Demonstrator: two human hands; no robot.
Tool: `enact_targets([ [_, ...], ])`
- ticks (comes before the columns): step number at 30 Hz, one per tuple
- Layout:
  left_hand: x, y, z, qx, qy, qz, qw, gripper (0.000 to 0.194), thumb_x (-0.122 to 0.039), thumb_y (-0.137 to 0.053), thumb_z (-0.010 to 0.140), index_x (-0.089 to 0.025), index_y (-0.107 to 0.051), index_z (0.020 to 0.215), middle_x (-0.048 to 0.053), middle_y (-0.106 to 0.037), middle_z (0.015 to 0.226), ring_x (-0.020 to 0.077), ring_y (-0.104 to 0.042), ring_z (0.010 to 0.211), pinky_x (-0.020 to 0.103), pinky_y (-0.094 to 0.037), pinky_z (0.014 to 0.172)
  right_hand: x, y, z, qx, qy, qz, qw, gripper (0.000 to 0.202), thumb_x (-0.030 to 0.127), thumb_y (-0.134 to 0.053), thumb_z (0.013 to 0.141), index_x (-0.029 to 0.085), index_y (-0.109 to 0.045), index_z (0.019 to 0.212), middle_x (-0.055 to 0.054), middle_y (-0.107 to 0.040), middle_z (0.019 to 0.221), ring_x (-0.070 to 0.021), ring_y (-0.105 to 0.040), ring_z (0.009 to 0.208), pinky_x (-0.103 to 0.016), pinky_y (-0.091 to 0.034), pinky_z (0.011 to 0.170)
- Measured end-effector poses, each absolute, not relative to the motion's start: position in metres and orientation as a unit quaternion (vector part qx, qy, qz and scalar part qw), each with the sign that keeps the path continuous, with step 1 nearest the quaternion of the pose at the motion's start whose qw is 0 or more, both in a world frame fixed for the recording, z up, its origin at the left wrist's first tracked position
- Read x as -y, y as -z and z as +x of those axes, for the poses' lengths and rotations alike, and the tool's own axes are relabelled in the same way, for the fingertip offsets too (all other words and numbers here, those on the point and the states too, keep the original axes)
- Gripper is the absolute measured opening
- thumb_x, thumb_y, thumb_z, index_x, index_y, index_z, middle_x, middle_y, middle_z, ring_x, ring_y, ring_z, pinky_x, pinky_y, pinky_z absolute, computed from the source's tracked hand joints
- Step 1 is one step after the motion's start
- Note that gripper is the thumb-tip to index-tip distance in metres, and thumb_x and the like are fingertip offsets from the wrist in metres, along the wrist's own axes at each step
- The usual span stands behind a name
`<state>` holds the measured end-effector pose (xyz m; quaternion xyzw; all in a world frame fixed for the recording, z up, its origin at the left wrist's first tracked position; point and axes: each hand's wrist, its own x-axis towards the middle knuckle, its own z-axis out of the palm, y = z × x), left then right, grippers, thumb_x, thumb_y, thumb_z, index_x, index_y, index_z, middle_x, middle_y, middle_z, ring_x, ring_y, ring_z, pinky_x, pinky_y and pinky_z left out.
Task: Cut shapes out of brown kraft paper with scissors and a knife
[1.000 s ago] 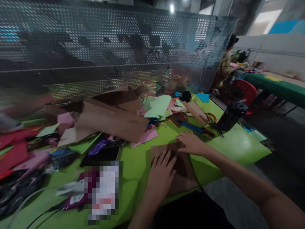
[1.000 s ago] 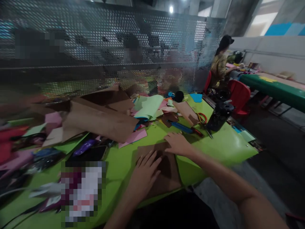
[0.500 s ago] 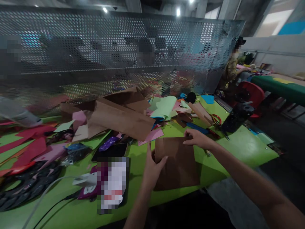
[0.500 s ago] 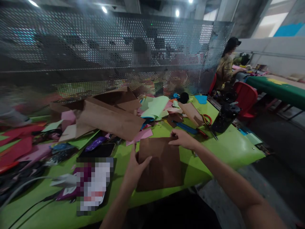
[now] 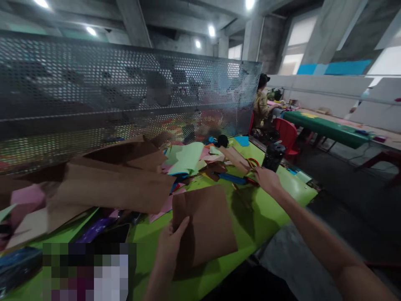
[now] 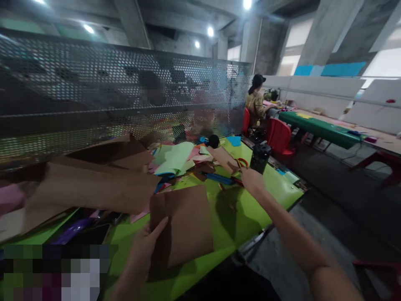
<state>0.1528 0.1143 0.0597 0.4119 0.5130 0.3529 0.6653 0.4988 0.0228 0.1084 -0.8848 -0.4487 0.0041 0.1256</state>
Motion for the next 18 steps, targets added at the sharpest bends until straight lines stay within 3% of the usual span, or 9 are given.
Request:
enact_targets([
  [4, -0.115, -0.055, 0.149, -0.506, -0.372, 0.396, 0.669, 0.053, -0.04, -0.089, 0.053, -0.016, -0.069, 0.096, 0.001, -0.074, 0.072, 0.0186, -0.069, 0.064, 0.026, -0.053, 0.06, -0.02, -0.093, 0.513, 0.401, 0.009, -0.914, 0.059, 0.028, 0.016, -0.052, 0.094, 0.01, -0.064, 0.118, -0.025, -0.07, 0.103, -0.0328, -0.071, 0.094, -0.041, -0.052, 0.08],
  [9, -0.11, -0.057, 0.145, -0.507, -0.368, 0.386, 0.678, 0.049, -0.037, -0.088, 0.054, -0.016, -0.068, 0.093, -0.001, -0.071, 0.065, 0.0162, -0.064, 0.053, 0.025, -0.05, 0.052, -0.026, -0.08, 0.51, 0.391, 0.016, -0.919, 0.053, 0.044, 0.006, -0.051, 0.087, 0.007, -0.055, 0.131, -0.026, -0.067, 0.109, -0.0348, -0.07, 0.098, -0.043, -0.053, 0.081],
  [14, -0.106, -0.061, 0.144, -0.496, -0.378, 0.378, 0.684, 0.047, -0.037, -0.088, 0.055, -0.017, -0.068, 0.093, -0.003, -0.071, 0.065, 0.0159, -0.065, 0.056, 0.024, -0.051, 0.053, -0.029, -0.078, 0.515, 0.377, -0.018, -0.918, 0.119, 0.042, 0.008, -0.059, 0.08, 0.007, -0.057, 0.121, -0.025, -0.067, 0.109, -0.0341, -0.067, 0.102, -0.04, -0.05, 0.083],
  [18, -0.105, -0.062, 0.144, -0.49, -0.367, 0.376, 0.695, 0.046, -0.036, -0.087, 0.057, -0.017, -0.069, 0.095, -0.001, -0.072, 0.066, 0.0196, -0.069, 0.062, 0.027, -0.054, 0.057, -0.036, -0.079, 0.521, 0.356, -0.079, -0.901, 0.236, 0.03, 0.017, -0.061, 0.078, 0.016, -0.059, 0.109, -0.01, -0.068, 0.092, -0.0253, -0.067, 0.088, -0.031, -0.049, 0.072],
])
